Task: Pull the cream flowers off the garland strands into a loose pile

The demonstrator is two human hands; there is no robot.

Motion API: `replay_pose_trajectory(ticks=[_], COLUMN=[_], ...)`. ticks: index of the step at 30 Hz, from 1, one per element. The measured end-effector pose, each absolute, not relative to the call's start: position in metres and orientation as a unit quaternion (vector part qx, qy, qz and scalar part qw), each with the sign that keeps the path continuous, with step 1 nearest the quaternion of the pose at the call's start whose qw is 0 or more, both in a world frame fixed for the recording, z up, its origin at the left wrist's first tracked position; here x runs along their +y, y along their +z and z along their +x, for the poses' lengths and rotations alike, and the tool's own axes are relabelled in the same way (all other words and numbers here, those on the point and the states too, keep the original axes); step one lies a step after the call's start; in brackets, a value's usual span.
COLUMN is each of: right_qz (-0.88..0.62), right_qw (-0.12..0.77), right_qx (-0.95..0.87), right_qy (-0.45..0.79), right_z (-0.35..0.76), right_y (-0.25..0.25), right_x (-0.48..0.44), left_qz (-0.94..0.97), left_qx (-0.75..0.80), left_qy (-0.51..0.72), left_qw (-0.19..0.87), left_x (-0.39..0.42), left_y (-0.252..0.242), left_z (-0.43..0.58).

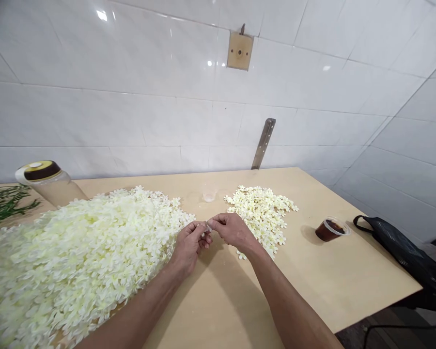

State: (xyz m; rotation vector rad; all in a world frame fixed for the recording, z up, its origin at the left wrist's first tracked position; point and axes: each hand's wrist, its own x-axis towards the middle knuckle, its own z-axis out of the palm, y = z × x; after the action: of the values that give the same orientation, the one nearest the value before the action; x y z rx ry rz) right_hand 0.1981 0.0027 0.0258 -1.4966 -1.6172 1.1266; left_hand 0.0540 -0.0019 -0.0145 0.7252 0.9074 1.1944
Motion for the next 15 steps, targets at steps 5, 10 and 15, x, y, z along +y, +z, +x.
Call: replay_pose_trajectory(ticks=[5, 10, 15], right_qz=[-0.584, -0.563, -0.5], right_qw=[0.373, 0.436, 0.451], right_qx=[-0.574, -0.534, -0.507], right_qy=[0.436, 0.455, 0.537], right_z=[0.2, 0.214, 0.22], right_y=[0.026, 0.027, 0.028], right_x=[0.001, 0.0, -0.004], left_qz=[0.339, 0.339, 0.333], left_qx=[0.407, 0.404, 0.393], left_qy=[0.521, 0.507, 0.497], left_qw=[0.669, 0.681, 0.699], left_x=[-0.004, -0.005, -0.005], left_y=[-0.013, -0.011, -0.012], left_z=[0.054, 0.055, 0.054])
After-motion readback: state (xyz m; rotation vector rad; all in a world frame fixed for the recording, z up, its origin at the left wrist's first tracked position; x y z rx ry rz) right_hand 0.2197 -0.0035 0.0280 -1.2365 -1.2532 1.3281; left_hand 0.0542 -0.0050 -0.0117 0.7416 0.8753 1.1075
